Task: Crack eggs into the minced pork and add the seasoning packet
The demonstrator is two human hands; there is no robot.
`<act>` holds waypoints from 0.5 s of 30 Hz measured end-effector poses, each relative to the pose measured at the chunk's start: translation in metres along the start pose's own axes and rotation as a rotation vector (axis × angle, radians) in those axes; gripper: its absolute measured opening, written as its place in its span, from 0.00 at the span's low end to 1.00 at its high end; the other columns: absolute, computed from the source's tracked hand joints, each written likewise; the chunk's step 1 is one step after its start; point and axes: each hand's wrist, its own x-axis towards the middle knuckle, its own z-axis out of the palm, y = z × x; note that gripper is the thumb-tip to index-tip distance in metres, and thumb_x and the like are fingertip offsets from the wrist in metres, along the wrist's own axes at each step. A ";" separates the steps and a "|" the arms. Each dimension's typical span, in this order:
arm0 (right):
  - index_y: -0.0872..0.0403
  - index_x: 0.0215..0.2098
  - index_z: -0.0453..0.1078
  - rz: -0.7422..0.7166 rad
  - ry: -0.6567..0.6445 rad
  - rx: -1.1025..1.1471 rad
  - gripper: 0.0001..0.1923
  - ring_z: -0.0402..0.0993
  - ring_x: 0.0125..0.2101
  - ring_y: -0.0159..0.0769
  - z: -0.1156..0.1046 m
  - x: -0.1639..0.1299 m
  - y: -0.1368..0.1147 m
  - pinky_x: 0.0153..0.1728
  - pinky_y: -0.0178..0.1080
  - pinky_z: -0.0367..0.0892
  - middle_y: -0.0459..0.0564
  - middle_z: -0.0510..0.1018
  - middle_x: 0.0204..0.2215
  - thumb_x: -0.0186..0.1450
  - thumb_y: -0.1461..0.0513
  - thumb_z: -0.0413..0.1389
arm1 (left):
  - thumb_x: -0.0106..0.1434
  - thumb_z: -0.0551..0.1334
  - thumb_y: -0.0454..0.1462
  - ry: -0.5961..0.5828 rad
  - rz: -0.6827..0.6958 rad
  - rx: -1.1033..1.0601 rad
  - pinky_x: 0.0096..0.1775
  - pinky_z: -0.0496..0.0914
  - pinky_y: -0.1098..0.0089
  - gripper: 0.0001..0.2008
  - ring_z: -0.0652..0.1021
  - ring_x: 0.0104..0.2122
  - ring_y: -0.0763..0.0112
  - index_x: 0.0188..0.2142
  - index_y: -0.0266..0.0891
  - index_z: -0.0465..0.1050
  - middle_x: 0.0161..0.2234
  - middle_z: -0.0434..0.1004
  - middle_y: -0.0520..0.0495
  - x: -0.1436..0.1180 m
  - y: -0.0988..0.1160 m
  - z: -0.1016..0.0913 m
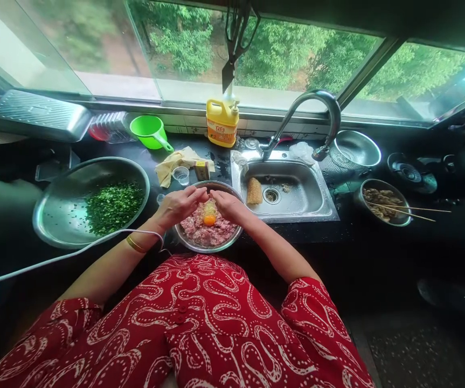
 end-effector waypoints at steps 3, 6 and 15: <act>0.58 0.60 0.60 -0.046 0.084 -0.068 0.22 0.65 0.55 0.44 -0.015 -0.002 -0.014 0.56 0.50 0.62 0.61 0.69 0.55 0.69 0.63 0.43 | 0.67 0.50 0.42 0.070 -0.012 -0.084 0.42 0.68 0.68 0.19 0.75 0.42 0.65 0.55 0.44 0.66 0.46 0.72 0.41 -0.003 0.010 -0.022; 0.55 0.61 0.59 -0.076 0.152 -0.116 0.22 0.64 0.56 0.45 -0.030 -0.002 -0.029 0.56 0.51 0.62 0.59 0.67 0.56 0.70 0.61 0.42 | 0.67 0.50 0.46 0.101 -0.047 -0.091 0.44 0.68 0.66 0.20 0.74 0.43 0.63 0.55 0.46 0.66 0.49 0.71 0.41 -0.005 0.017 -0.037; 0.58 0.56 0.64 -0.014 0.097 -0.127 0.20 0.70 0.48 0.46 0.003 -0.004 -0.006 0.49 0.51 0.66 0.63 0.74 0.48 0.69 0.61 0.44 | 0.65 0.51 0.39 0.014 -0.002 -0.003 0.42 0.69 0.69 0.22 0.75 0.42 0.65 0.58 0.43 0.63 0.49 0.73 0.41 -0.005 0.005 -0.004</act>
